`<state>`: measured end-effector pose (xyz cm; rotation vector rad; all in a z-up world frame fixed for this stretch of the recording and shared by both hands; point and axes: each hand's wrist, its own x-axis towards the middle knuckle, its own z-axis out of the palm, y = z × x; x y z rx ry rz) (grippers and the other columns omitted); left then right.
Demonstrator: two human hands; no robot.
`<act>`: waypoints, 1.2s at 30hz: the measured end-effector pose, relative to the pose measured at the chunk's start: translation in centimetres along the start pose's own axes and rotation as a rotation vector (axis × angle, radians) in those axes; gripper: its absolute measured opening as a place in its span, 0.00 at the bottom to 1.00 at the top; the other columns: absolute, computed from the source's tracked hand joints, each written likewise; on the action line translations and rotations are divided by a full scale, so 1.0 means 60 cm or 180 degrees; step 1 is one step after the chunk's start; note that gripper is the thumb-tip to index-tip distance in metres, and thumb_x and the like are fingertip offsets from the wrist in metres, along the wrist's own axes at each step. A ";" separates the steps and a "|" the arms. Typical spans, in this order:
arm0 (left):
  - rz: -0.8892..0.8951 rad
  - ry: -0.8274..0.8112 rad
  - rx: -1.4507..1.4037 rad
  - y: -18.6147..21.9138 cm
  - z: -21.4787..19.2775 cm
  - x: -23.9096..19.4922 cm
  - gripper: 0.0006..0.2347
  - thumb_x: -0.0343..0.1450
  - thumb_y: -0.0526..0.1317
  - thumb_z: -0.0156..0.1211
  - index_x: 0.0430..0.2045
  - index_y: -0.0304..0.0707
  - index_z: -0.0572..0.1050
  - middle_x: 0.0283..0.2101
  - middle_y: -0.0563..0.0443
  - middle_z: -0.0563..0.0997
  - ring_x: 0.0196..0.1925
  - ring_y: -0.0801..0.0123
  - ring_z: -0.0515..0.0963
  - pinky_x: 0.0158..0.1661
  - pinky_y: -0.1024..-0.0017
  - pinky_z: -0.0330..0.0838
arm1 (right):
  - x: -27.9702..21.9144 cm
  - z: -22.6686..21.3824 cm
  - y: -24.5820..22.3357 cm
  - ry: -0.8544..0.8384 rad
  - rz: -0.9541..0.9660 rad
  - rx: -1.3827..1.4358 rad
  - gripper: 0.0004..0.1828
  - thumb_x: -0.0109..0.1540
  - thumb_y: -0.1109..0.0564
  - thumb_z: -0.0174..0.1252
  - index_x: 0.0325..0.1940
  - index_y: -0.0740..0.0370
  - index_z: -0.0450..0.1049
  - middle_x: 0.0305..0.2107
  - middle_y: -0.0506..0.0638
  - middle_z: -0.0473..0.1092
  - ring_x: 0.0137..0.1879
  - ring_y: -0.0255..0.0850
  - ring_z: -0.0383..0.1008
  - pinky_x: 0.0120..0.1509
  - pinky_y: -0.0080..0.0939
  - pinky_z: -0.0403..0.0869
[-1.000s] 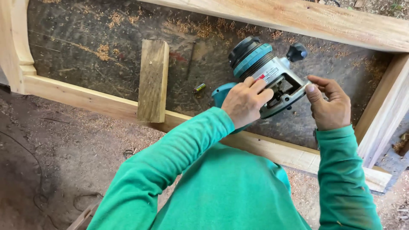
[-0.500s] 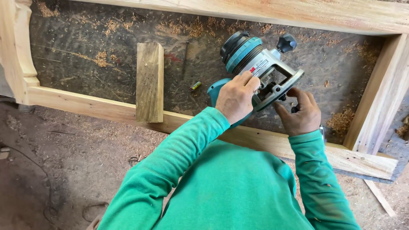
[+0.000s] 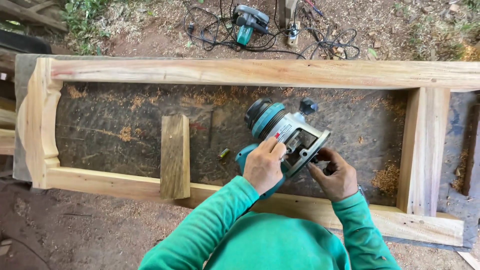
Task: The person uses a wrench to tighten a bolt on a handheld router. They then remove the router's base plate, inspect the internal components, and reattach the base plate, securing it with the wrench.
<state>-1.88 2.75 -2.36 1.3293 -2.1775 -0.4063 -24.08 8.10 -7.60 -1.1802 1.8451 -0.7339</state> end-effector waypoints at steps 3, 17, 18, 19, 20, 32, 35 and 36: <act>-0.0017 -0.0055 -0.0046 -0.001 0.000 0.002 0.06 0.70 0.35 0.54 0.24 0.45 0.63 0.30 0.52 0.66 0.31 0.53 0.74 0.29 0.64 0.71 | 0.001 0.002 -0.004 0.0048 0.0032 0.0058 0.25 0.50 0.50 0.75 0.51 0.47 0.81 0.32 0.43 0.79 0.26 0.33 0.70 0.32 0.34 0.70; -0.0043 -0.0111 -0.0063 -0.001 0.000 0.004 0.07 0.70 0.33 0.55 0.24 0.43 0.64 0.30 0.51 0.66 0.30 0.53 0.73 0.28 0.63 0.70 | -0.007 0.012 -0.023 0.0369 -0.0086 0.0110 0.21 0.51 0.59 0.71 0.49 0.55 0.81 0.32 0.48 0.79 0.25 0.36 0.70 0.29 0.36 0.69; -0.0035 -0.0117 -0.0061 -0.001 -0.002 0.005 0.07 0.70 0.33 0.56 0.24 0.43 0.64 0.30 0.51 0.66 0.30 0.53 0.74 0.28 0.63 0.70 | -0.008 0.013 -0.024 0.0385 -0.0168 0.0089 0.21 0.51 0.59 0.71 0.49 0.56 0.81 0.32 0.50 0.79 0.26 0.37 0.70 0.29 0.37 0.69; -0.0047 -0.0107 -0.0053 0.000 -0.002 0.006 0.07 0.70 0.33 0.56 0.24 0.43 0.64 0.30 0.51 0.66 0.30 0.53 0.74 0.28 0.63 0.70 | -0.005 0.012 -0.021 0.0372 -0.0179 0.0087 0.21 0.51 0.59 0.71 0.49 0.56 0.81 0.32 0.50 0.79 0.26 0.37 0.70 0.29 0.37 0.69; -0.0041 -0.0104 -0.0037 0.000 -0.002 0.006 0.07 0.69 0.33 0.56 0.24 0.44 0.64 0.30 0.52 0.65 0.29 0.53 0.73 0.27 0.63 0.69 | -0.002 0.011 -0.018 0.0332 -0.0106 0.0181 0.20 0.52 0.59 0.71 0.49 0.56 0.81 0.31 0.48 0.78 0.25 0.34 0.68 0.28 0.35 0.68; -0.0040 -0.0235 0.0238 0.003 0.005 0.005 0.06 0.66 0.31 0.57 0.24 0.45 0.67 0.31 0.52 0.69 0.31 0.54 0.76 0.28 0.62 0.68 | 0.019 0.001 -0.010 -0.0070 0.0415 0.0160 0.21 0.53 0.55 0.71 0.50 0.50 0.81 0.31 0.44 0.79 0.30 0.31 0.71 0.34 0.34 0.72; -0.0051 -0.0252 0.0219 0.004 0.006 0.006 0.05 0.67 0.32 0.57 0.25 0.44 0.68 0.30 0.52 0.69 0.31 0.54 0.76 0.28 0.62 0.68 | 0.024 0.002 -0.009 -0.0240 0.0550 0.0510 0.22 0.54 0.58 0.71 0.53 0.57 0.80 0.31 0.50 0.79 0.32 0.34 0.73 0.36 0.38 0.75; -0.0081 -0.0275 0.0189 0.006 0.006 0.008 0.04 0.68 0.32 0.57 0.26 0.43 0.69 0.30 0.52 0.70 0.32 0.54 0.76 0.29 0.62 0.68 | 0.024 0.001 -0.014 -0.0253 0.0565 0.0599 0.22 0.55 0.59 0.71 0.53 0.58 0.80 0.30 0.51 0.78 0.33 0.35 0.74 0.37 0.39 0.76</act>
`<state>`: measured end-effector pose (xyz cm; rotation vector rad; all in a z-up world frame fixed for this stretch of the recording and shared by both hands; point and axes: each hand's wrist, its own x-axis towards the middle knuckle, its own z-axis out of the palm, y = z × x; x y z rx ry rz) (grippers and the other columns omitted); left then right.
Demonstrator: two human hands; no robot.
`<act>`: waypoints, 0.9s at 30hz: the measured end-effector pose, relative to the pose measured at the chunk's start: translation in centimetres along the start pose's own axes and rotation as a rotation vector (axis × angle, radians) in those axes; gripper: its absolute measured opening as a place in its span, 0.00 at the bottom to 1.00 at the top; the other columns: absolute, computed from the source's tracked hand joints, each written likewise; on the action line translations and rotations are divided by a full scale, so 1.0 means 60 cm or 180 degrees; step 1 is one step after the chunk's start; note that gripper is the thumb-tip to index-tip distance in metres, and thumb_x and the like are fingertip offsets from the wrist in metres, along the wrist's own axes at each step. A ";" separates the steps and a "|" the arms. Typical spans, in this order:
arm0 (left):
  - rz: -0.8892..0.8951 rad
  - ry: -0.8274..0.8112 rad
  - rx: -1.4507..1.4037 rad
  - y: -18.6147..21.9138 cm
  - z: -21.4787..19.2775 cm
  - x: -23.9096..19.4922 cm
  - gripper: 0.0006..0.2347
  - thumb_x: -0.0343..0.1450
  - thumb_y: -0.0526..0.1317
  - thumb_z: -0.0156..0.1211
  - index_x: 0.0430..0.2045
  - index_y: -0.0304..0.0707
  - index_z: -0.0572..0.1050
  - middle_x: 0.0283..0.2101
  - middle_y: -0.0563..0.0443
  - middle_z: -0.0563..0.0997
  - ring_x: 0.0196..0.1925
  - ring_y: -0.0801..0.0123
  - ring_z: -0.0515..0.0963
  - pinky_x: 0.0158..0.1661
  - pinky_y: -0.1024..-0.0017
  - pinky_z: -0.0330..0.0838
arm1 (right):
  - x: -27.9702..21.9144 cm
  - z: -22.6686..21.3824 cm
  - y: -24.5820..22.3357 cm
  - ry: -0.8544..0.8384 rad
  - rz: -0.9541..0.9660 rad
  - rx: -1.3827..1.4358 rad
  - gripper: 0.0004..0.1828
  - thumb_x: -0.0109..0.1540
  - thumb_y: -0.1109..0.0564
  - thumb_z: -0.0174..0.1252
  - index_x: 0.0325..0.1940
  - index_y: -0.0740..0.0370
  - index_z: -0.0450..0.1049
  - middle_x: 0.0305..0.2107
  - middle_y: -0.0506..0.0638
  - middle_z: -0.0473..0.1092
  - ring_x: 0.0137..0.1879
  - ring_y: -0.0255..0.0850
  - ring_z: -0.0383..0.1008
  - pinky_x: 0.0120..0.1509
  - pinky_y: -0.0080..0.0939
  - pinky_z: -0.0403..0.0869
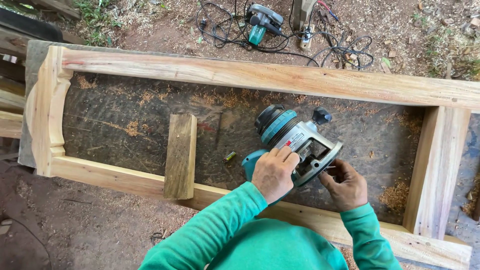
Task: The person uses a wrench to tighten a bolt on a handheld router. They then remove the router's base plate, inspect the internal components, and reattach the base plate, securing it with the wrench.
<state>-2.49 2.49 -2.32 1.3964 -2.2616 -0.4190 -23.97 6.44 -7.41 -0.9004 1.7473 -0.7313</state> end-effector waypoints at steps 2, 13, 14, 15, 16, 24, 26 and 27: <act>0.0055 0.0013 0.0076 0.001 -0.014 0.005 0.03 0.68 0.33 0.58 0.26 0.43 0.70 0.29 0.52 0.70 0.32 0.53 0.76 0.29 0.62 0.67 | -0.001 -0.001 -0.001 -0.0001 0.0007 0.0056 0.23 0.54 0.60 0.70 0.54 0.58 0.80 0.30 0.52 0.78 0.33 0.35 0.74 0.37 0.39 0.76; 0.0025 0.0117 0.0987 0.036 -0.023 -0.013 0.02 0.69 0.36 0.55 0.28 0.37 0.72 0.22 0.55 0.68 0.21 0.60 0.73 0.23 0.64 0.64 | -0.004 -0.011 0.026 -0.0005 0.0070 -0.0095 0.22 0.55 0.59 0.71 0.54 0.57 0.80 0.23 0.52 0.75 0.30 0.35 0.71 0.34 0.39 0.74; 0.0097 0.0152 0.1001 0.038 -0.023 -0.010 0.02 0.69 0.35 0.55 0.29 0.36 0.72 0.21 0.53 0.67 0.21 0.59 0.72 0.23 0.63 0.63 | -0.002 -0.012 0.032 -0.0015 0.0090 -0.0111 0.22 0.55 0.58 0.72 0.54 0.57 0.80 0.22 0.51 0.74 0.29 0.34 0.71 0.33 0.39 0.74; 0.0169 0.0186 0.1016 0.039 -0.023 -0.007 0.02 0.69 0.34 0.55 0.30 0.35 0.72 0.21 0.52 0.67 0.20 0.58 0.72 0.23 0.63 0.62 | 0.001 -0.013 0.038 -0.0026 0.0109 -0.0128 0.22 0.56 0.58 0.72 0.54 0.56 0.80 0.21 0.51 0.74 0.28 0.34 0.70 0.33 0.39 0.74; 0.0157 0.0171 0.1010 0.042 -0.034 -0.003 0.02 0.69 0.34 0.55 0.30 0.35 0.72 0.21 0.52 0.67 0.20 0.58 0.72 0.23 0.63 0.62 | -0.001 -0.015 0.034 -0.0034 0.0126 -0.0134 0.22 0.56 0.58 0.72 0.54 0.56 0.80 0.21 0.51 0.74 0.28 0.34 0.70 0.33 0.39 0.74; 0.0048 -0.0209 0.0915 0.045 -0.062 0.006 0.04 0.70 0.35 0.57 0.33 0.35 0.72 0.27 0.49 0.71 0.25 0.67 0.65 0.28 0.68 0.60 | 0.000 -0.032 0.023 -0.0534 0.0148 0.0218 0.25 0.56 0.68 0.62 0.58 0.71 0.74 0.28 0.55 0.74 0.28 0.36 0.67 0.29 0.32 0.68; 0.0136 -0.0195 0.0799 0.038 -0.064 0.008 0.05 0.70 0.34 0.58 0.35 0.33 0.73 0.28 0.47 0.72 0.25 0.67 0.65 0.27 0.69 0.60 | 0.001 -0.031 0.016 -0.0554 0.0207 0.0270 0.26 0.57 0.68 0.62 0.60 0.71 0.74 0.30 0.56 0.75 0.29 0.36 0.68 0.29 0.31 0.67; 0.0229 -0.0174 0.0696 0.036 -0.066 0.008 0.06 0.70 0.33 0.59 0.36 0.30 0.73 0.29 0.46 0.73 0.25 0.67 0.66 0.27 0.69 0.60 | -0.001 -0.030 0.012 -0.0575 0.0255 0.0334 0.26 0.57 0.67 0.62 0.61 0.71 0.73 0.32 0.56 0.76 0.30 0.36 0.69 0.29 0.30 0.67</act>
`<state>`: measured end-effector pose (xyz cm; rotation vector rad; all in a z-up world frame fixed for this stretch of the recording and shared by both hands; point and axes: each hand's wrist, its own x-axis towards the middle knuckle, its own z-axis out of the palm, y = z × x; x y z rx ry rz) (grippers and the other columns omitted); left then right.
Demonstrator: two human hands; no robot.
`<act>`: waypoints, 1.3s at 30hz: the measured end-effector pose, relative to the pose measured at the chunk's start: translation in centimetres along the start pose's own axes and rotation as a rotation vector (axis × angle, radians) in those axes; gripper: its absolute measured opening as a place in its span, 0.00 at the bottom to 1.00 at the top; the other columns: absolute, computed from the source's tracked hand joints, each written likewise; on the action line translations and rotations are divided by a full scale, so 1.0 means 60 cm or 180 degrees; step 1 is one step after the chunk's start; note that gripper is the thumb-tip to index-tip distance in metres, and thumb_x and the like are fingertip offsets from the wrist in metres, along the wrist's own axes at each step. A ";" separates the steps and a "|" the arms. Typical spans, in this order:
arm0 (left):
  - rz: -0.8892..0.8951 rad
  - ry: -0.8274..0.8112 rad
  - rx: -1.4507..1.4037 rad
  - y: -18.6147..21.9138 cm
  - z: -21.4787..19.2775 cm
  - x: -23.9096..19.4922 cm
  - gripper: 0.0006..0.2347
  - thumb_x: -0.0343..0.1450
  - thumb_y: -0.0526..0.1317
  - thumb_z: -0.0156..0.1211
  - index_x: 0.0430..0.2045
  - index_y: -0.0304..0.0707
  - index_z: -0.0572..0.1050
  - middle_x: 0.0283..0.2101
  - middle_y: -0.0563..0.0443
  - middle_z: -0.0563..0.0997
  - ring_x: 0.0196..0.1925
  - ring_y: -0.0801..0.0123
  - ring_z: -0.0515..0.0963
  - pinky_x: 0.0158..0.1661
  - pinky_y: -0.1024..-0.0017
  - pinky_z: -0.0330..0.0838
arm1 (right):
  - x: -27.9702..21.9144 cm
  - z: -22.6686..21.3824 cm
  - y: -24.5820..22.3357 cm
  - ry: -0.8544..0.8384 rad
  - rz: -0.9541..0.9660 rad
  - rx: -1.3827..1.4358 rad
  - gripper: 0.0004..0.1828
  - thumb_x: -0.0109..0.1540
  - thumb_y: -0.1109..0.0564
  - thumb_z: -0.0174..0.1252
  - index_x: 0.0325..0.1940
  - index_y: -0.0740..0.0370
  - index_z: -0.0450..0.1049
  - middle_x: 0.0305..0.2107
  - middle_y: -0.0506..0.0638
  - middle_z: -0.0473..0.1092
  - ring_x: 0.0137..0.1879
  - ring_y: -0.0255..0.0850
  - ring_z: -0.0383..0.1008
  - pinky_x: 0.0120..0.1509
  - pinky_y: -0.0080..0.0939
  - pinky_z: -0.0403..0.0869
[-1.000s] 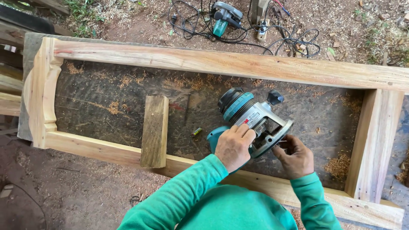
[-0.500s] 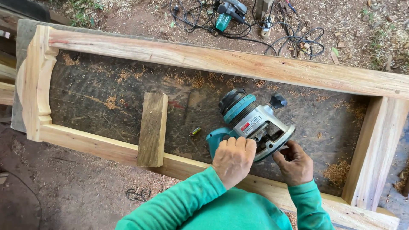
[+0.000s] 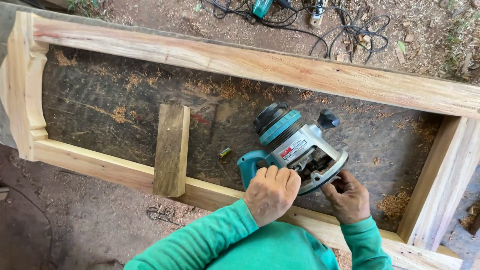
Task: The person uses a wrench to tighten a bolt on a handheld router. They then remove the router's base plate, inspect the internal components, and reattach the base plate, securing it with the wrench.
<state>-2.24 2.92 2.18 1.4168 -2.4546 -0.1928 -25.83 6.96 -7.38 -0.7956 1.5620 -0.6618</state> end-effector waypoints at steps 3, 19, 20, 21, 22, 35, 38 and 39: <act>0.0159 0.0087 -0.0025 -0.009 0.005 -0.001 0.05 0.70 0.34 0.58 0.35 0.30 0.73 0.29 0.46 0.71 0.25 0.67 0.64 0.27 0.69 0.58 | 0.006 -0.011 0.014 0.0028 0.0237 -0.0037 0.27 0.56 0.66 0.63 0.60 0.71 0.75 0.31 0.57 0.75 0.32 0.38 0.70 0.32 0.33 0.69; 0.0487 0.0216 -0.0400 -0.029 0.015 0.007 0.05 0.70 0.31 0.62 0.34 0.29 0.73 0.33 0.41 0.76 0.27 0.65 0.66 0.27 0.68 0.59 | -0.002 -0.012 -0.010 -0.0012 0.0286 -0.0036 0.19 0.56 0.70 0.64 0.52 0.71 0.77 0.36 0.59 0.79 0.37 0.40 0.76 0.38 0.34 0.74; 0.0500 0.0208 -0.0429 -0.030 0.016 0.007 0.05 0.70 0.32 0.61 0.34 0.30 0.72 0.31 0.43 0.74 0.26 0.66 0.66 0.27 0.68 0.59 | -0.003 -0.012 -0.010 -0.0001 0.0267 -0.0057 0.20 0.56 0.70 0.64 0.53 0.72 0.77 0.36 0.59 0.79 0.37 0.40 0.76 0.38 0.33 0.74; 0.0515 0.0208 -0.0451 -0.031 0.017 0.008 0.04 0.70 0.32 0.60 0.34 0.31 0.72 0.30 0.45 0.72 0.26 0.66 0.65 0.27 0.68 0.60 | -0.001 -0.012 -0.010 0.0009 0.0237 -0.0079 0.20 0.56 0.69 0.65 0.53 0.72 0.76 0.36 0.59 0.79 0.37 0.40 0.76 0.37 0.33 0.74; 0.0507 0.0211 -0.0439 -0.026 0.016 0.008 0.04 0.70 0.32 0.60 0.34 0.31 0.72 0.30 0.45 0.72 0.26 0.66 0.65 0.27 0.68 0.60 | 0.001 -0.012 -0.010 -0.0004 0.0231 -0.0080 0.20 0.56 0.69 0.65 0.53 0.72 0.76 0.36 0.59 0.79 0.37 0.40 0.76 0.37 0.33 0.74; -0.0089 0.0093 -0.0931 -0.021 0.022 0.003 0.02 0.69 0.32 0.56 0.29 0.35 0.70 0.26 0.47 0.72 0.25 0.64 0.68 0.26 0.67 0.64 | 0.010 -0.015 -0.004 -0.0145 0.0098 -0.0031 0.26 0.55 0.71 0.63 0.59 0.70 0.74 0.43 0.61 0.79 0.44 0.45 0.79 0.47 0.38 0.78; -0.0234 0.0040 -0.1223 -0.029 0.026 0.005 0.03 0.66 0.30 0.54 0.26 0.36 0.67 0.25 0.47 0.71 0.24 0.62 0.69 0.25 0.65 0.64 | 0.011 -0.013 0.007 -0.0077 0.0069 0.0046 0.25 0.56 0.71 0.62 0.59 0.71 0.74 0.43 0.61 0.78 0.45 0.45 0.79 0.48 0.37 0.78; -0.0322 -0.0090 -0.1284 -0.030 0.029 -0.004 0.04 0.64 0.29 0.54 0.25 0.38 0.67 0.23 0.49 0.71 0.22 0.63 0.69 0.23 0.65 0.64 | 0.010 -0.015 0.013 -0.0126 0.0132 0.0077 0.24 0.56 0.71 0.61 0.57 0.72 0.74 0.42 0.60 0.78 0.44 0.44 0.79 0.48 0.37 0.77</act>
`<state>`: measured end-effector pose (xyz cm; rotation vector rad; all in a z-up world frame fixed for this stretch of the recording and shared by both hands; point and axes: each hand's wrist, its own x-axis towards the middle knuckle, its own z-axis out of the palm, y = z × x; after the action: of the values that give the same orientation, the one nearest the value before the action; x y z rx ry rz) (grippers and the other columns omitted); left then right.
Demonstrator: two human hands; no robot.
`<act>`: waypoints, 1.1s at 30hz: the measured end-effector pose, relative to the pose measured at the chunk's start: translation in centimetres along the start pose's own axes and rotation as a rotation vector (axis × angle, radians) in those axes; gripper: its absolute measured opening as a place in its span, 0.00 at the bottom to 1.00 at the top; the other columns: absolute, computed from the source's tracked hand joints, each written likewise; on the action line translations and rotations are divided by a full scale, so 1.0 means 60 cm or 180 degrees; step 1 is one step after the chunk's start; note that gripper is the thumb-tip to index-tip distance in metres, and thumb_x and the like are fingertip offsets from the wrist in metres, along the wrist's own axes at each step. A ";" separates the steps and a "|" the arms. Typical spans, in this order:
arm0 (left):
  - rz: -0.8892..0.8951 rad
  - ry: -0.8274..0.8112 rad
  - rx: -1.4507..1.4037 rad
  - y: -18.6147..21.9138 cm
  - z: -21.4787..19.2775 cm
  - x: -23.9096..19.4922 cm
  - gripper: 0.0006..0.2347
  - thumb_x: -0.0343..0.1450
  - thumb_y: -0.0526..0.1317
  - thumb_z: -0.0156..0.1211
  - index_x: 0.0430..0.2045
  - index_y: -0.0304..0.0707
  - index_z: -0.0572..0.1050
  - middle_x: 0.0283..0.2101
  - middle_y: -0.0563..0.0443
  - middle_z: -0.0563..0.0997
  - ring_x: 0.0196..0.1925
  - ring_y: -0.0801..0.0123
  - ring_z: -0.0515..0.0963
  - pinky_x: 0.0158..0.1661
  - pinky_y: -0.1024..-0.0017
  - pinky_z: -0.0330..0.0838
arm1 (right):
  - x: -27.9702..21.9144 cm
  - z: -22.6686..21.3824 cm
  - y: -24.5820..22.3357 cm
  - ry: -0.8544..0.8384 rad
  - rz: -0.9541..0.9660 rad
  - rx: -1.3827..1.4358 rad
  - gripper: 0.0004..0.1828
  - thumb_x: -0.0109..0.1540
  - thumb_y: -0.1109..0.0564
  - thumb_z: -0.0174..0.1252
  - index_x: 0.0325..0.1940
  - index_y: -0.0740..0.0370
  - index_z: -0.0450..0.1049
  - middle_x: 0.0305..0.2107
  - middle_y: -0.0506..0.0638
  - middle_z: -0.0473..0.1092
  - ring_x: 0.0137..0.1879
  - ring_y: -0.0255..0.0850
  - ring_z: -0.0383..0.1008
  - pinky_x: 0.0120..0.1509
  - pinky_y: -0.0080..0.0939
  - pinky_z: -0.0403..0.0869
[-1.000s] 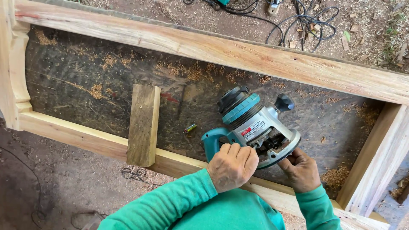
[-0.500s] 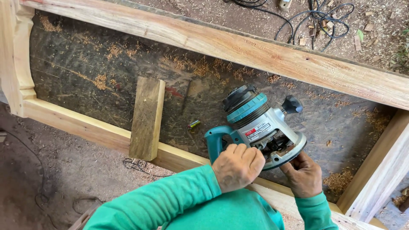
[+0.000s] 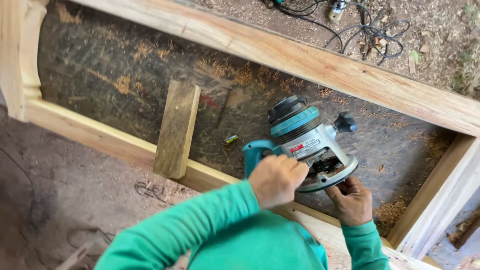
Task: The person uses a wrench to tighten a bolt on a handheld router. They then remove the router's base plate, inspect the internal components, and reattach the base plate, securing it with the wrench.
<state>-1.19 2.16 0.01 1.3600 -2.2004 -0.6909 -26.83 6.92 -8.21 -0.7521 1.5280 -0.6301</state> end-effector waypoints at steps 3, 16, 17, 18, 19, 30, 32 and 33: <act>-0.0268 0.0306 -0.0161 0.026 0.008 0.005 0.04 0.67 0.31 0.57 0.25 0.37 0.67 0.24 0.46 0.71 0.23 0.59 0.69 0.27 0.63 0.66 | 0.007 -0.006 0.008 -0.0034 -0.0257 -0.0145 0.23 0.57 0.70 0.61 0.58 0.71 0.74 0.43 0.60 0.78 0.45 0.44 0.80 0.48 0.36 0.79; 0.0579 0.0371 0.0889 -0.004 -0.003 -0.011 0.03 0.71 0.34 0.58 0.32 0.36 0.72 0.29 0.48 0.72 0.28 0.65 0.68 0.32 0.68 0.63 | 0.015 -0.021 0.030 -0.0119 0.0050 0.0130 0.17 0.60 0.64 0.62 0.53 0.72 0.76 0.37 0.54 0.77 0.34 0.34 0.70 0.33 0.28 0.66; 0.0679 0.0405 0.0878 -0.007 -0.003 -0.012 0.03 0.70 0.34 0.59 0.33 0.36 0.72 0.30 0.48 0.72 0.28 0.65 0.67 0.31 0.67 0.63 | 0.015 -0.021 0.028 -0.0127 0.0050 0.0074 0.18 0.60 0.62 0.63 0.53 0.73 0.76 0.36 0.56 0.77 0.34 0.35 0.70 0.33 0.29 0.67; 0.0789 0.0437 0.0862 -0.010 -0.002 -0.011 0.04 0.70 0.34 0.60 0.34 0.36 0.72 0.31 0.48 0.72 0.28 0.65 0.67 0.31 0.67 0.63 | 0.013 -0.021 0.026 -0.0123 0.0048 0.0021 0.18 0.60 0.61 0.64 0.52 0.73 0.76 0.36 0.57 0.77 0.33 0.36 0.70 0.33 0.30 0.67; 0.0787 0.0439 0.0871 -0.013 -0.002 -0.009 0.04 0.70 0.34 0.60 0.34 0.36 0.72 0.31 0.48 0.72 0.28 0.65 0.67 0.31 0.67 0.63 | 0.019 -0.021 0.027 -0.0131 0.0043 0.0023 0.18 0.60 0.61 0.64 0.52 0.73 0.76 0.36 0.57 0.77 0.33 0.36 0.70 0.33 0.30 0.67; -0.0035 0.0416 0.0186 0.009 -0.043 -0.083 0.24 0.78 0.55 0.50 0.56 0.29 0.67 0.29 0.55 0.65 0.27 0.71 0.62 0.30 0.71 0.60 | -0.070 -0.038 -0.124 0.0085 -0.0218 -0.0794 0.26 0.63 0.60 0.54 0.66 0.66 0.69 0.21 0.44 0.60 0.21 0.33 0.56 0.20 0.33 0.61; -0.0667 -0.0155 -0.1048 0.035 -0.085 -0.082 0.22 0.73 0.54 0.55 0.48 0.32 0.71 0.30 0.51 0.71 0.27 0.67 0.70 0.30 0.69 0.67 | -0.108 -0.061 -0.166 -0.0018 -0.0547 -0.0343 0.20 0.67 0.52 0.52 0.60 0.65 0.70 0.18 0.41 0.58 0.18 0.30 0.53 0.18 0.31 0.57; -0.1244 -0.0763 -0.2288 0.048 -0.106 -0.082 0.20 0.68 0.53 0.61 0.40 0.35 0.74 0.30 0.48 0.78 0.28 0.63 0.77 0.31 0.68 0.74 | -0.128 -0.073 -0.186 -0.0119 -0.0876 0.0118 0.20 0.71 0.44 0.49 0.54 0.64 0.71 0.15 0.38 0.56 0.16 0.27 0.50 0.16 0.29 0.52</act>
<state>2.77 6.62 6.11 1.3466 -1.5689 -1.6646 -29.88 5.55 5.62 -0.9496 1.3860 -0.8411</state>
